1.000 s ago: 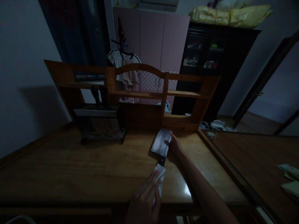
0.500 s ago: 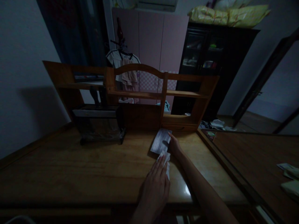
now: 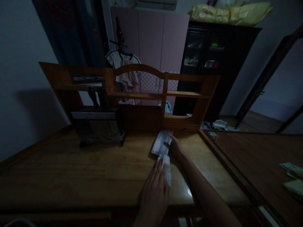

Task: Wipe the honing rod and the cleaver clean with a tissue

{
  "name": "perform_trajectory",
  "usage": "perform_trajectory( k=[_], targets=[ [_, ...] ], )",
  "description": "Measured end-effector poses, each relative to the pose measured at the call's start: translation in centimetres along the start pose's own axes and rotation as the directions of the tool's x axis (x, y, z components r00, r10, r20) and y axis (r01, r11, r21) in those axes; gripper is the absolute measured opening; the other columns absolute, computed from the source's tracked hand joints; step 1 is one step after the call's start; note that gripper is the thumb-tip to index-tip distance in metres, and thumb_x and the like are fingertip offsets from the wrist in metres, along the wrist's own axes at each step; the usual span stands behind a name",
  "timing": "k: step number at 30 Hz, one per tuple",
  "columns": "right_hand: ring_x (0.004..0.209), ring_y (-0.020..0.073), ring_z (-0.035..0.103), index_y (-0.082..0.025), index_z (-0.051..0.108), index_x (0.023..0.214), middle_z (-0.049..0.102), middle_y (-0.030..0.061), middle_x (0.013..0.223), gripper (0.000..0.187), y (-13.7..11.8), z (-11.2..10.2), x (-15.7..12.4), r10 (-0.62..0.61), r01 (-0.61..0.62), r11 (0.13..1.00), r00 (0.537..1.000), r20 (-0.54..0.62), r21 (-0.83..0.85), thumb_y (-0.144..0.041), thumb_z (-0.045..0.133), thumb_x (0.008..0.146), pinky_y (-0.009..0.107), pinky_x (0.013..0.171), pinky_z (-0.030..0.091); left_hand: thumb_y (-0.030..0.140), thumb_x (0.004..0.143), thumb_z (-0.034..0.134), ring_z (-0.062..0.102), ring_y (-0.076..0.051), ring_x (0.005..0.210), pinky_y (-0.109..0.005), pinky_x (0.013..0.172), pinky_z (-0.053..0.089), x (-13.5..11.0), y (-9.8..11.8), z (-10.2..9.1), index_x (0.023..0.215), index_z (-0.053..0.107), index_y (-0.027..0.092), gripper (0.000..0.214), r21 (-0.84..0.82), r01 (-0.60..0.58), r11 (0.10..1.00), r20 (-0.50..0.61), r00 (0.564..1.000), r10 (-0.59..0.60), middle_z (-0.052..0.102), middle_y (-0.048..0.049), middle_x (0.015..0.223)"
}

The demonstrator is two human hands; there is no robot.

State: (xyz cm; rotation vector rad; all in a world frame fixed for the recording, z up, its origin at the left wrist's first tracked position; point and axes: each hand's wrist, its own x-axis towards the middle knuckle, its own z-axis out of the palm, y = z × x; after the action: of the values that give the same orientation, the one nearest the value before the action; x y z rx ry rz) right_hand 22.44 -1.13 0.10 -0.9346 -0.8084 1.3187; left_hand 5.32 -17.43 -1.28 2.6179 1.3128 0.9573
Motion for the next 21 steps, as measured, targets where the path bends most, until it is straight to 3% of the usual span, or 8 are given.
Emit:
perform_trajectory(
  k=[5,11,16,18,19,21],
  targets=[
    [0.074,0.0216,0.064,-0.022,0.063,0.089,0.069,0.0028,0.079,0.033,0.4,0.0,0.1,-0.102,0.1,0.994,0.994,-0.046,-0.04,-0.049,0.063,0.07,0.033,0.068,0.051,0.012,0.092,0.036,0.026,-0.022,0.139,-0.041,0.109,0.038,-0.4,-0.6,0.3,0.148,0.022,0.02,0.058,0.02,-0.028,0.999,-0.035,0.999,0.029,0.027,-0.0063,0.152],
    [0.083,0.0211,0.063,-0.024,0.061,0.097,0.069,-0.0005,0.089,0.033,0.7,-0.2,-0.5,-0.261,0.246,0.959,0.961,-0.092,-0.143,-0.036,0.068,0.067,0.03,0.071,0.048,0.004,0.089,0.035,0.034,-0.019,0.135,-0.035,0.106,0.043,-0.3,-1.8,1.4,0.148,0.022,0.023,0.063,-0.06,0.021,0.998,-0.036,0.999,-0.023,0.03,-0.0061,0.151],
    [0.083,0.0197,0.059,-0.025,0.062,0.098,0.068,0.0003,0.093,0.029,0.0,-0.1,-1.5,-0.39,0.354,0.907,0.911,-0.138,-0.227,-0.034,0.065,0.071,0.028,0.071,0.046,0.012,0.093,0.039,0.037,-0.02,0.133,-0.037,0.107,0.041,-0.5,-1.2,0.7,0.145,0.032,0.025,0.054,-0.275,0.016,0.961,-0.058,0.998,-0.033,0.039,-0.0041,0.146],
    [0.077,0.019,0.059,-0.025,0.061,0.1,0.068,0.0004,0.089,0.031,-0.1,-0.2,-1.6,-0.416,0.371,0.89,0.898,-0.141,-0.266,-0.036,0.064,0.072,0.028,0.066,0.046,0.023,0.093,0.046,0.044,-0.021,0.129,-0.037,0.105,0.042,-0.3,-0.4,-0.7,0.14,0.041,0.026,0.047,-0.468,0.035,0.883,-0.014,0.999,-0.048,0.047,-0.0039,0.14],
    [0.073,0.0187,0.059,-0.024,0.061,0.101,0.068,0.0003,0.087,0.032,-0.1,-0.3,-1.5,-0.419,0.37,0.885,0.897,-0.14,-0.282,-0.036,0.065,0.071,0.028,0.064,0.046,0.028,0.093,0.048,0.048,-0.021,0.125,-0.036,0.103,0.044,0.0,0.0,-1.6,0.138,0.045,0.026,0.045,-0.586,0.063,0.808,0.045,0.998,-0.045,0.051,-0.0037,0.137],
    [0.069,0.0181,0.058,-0.023,0.061,0.1,0.067,0.0004,0.082,0.034,-0.1,-0.5,-1.2,-0.41,0.358,0.886,0.902,-0.138,-0.294,-0.037,0.067,0.07,0.027,0.06,0.045,0.032,0.098,0.035,0.049,-0.021,0.124,-0.037,0.103,0.044,0.9,0.6,-3.1,0.138,0.046,0.024,0.042,-0.773,0.165,0.612,0.161,0.985,-0.062,0.052,-0.0046,0.136]
  ],
)
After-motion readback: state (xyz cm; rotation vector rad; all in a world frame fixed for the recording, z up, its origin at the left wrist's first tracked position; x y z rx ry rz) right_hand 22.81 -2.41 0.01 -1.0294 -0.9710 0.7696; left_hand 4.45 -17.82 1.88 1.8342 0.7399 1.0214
